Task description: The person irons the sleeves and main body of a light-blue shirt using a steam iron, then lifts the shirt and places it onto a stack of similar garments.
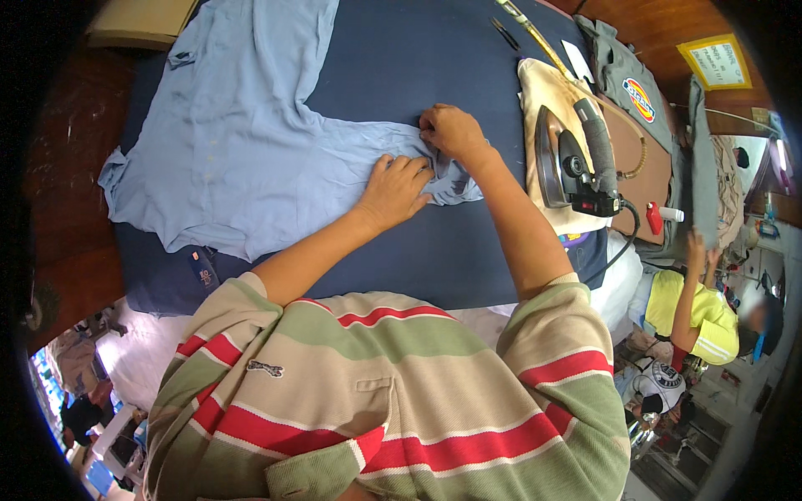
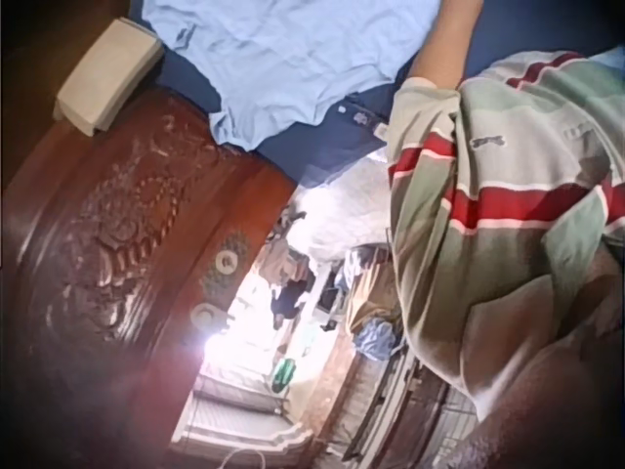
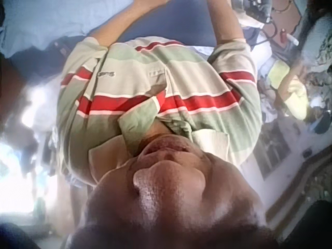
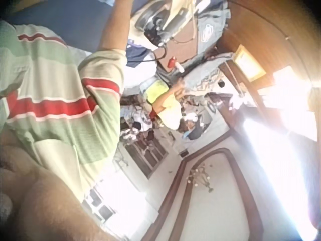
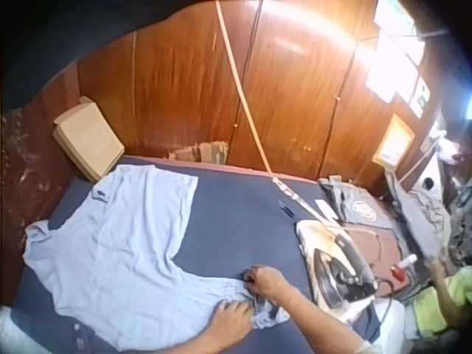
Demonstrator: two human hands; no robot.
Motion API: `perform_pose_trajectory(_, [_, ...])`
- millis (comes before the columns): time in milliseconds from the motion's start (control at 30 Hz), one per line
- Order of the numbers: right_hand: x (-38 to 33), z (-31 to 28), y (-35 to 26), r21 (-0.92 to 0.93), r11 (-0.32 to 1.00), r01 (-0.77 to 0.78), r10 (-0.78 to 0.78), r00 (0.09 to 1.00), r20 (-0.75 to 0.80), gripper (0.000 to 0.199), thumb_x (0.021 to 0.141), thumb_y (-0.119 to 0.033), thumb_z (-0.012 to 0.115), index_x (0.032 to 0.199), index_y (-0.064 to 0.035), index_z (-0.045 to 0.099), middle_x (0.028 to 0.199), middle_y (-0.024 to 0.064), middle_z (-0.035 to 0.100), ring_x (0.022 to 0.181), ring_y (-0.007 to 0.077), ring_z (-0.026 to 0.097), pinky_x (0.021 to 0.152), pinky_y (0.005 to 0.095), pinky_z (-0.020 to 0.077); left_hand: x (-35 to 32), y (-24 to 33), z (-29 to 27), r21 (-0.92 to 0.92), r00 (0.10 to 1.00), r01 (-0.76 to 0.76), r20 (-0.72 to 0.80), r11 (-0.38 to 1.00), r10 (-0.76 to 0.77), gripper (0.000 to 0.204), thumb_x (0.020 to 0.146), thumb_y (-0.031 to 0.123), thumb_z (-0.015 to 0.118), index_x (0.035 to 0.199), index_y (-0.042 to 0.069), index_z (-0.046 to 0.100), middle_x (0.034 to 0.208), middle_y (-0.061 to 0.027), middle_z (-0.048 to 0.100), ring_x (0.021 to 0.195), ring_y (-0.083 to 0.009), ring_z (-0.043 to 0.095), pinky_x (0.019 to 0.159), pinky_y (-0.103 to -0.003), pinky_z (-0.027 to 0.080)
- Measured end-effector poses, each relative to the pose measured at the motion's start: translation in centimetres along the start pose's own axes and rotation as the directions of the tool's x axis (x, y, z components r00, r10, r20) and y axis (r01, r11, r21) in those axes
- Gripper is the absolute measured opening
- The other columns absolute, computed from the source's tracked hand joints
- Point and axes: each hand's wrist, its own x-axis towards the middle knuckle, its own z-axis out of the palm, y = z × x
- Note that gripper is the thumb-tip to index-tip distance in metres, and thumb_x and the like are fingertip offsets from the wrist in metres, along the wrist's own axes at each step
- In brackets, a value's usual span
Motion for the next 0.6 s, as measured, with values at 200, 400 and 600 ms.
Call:
perform_pose_trajectory(200, [-0.1,1.4,0.4,-0.031,0.999,0.009,-0.013,0.99,-0.142,0.007,0.081,-0.009,0.057,0.085,-0.0046,0.058,0.088,0.0123,0.06,0.084,0.0345,0.059,0.072,0.0424,0.0474,-0.2,0.9,1.1,-0.04,0.998,-0.051,0.02,0.998,0.051,0.018,0.078,0.018,0.062,0.094,0.012,0.057,0.097,0.0001,0.059,0.09,-0.0177,0.052,0.088,-0.04,0.034])
perform_pose_trajectory(400, [0.6,1.5,1.2,0.003,1.0,0.007,-0.006,0.991,-0.131,0.007,0.083,-0.01,0.054,0.087,-0.0041,0.054,0.088,0.0136,0.059,0.085,0.0351,0.058,0.071,0.0437,0.0468,-1.5,1.8,0.9,-0.132,0.996,-0.083,0.004,0.988,0.084,0.017,0.079,0.018,0.061,0.093,0.011,0.054,0.09,-0.0005,0.06,0.089,-0.0185,0.053,0.089,-0.04,0.035])
perform_pose_trajectory(600, [0.5,1.8,0.1,-0.076,0.995,-0.071,0.051,0.971,-0.232,0.008,0.083,-0.009,0.053,0.09,-0.0054,0.055,0.089,0.0137,0.059,0.085,0.0356,0.058,0.071,0.0437,0.0468,-1.1,2.2,0.9,-0.293,0.996,-0.092,-0.02,0.952,0.091,0.016,0.08,0.019,0.06,0.092,0.009,0.056,0.091,-0.0048,0.059,0.09,-0.0227,0.054,0.089,-0.041,0.036])
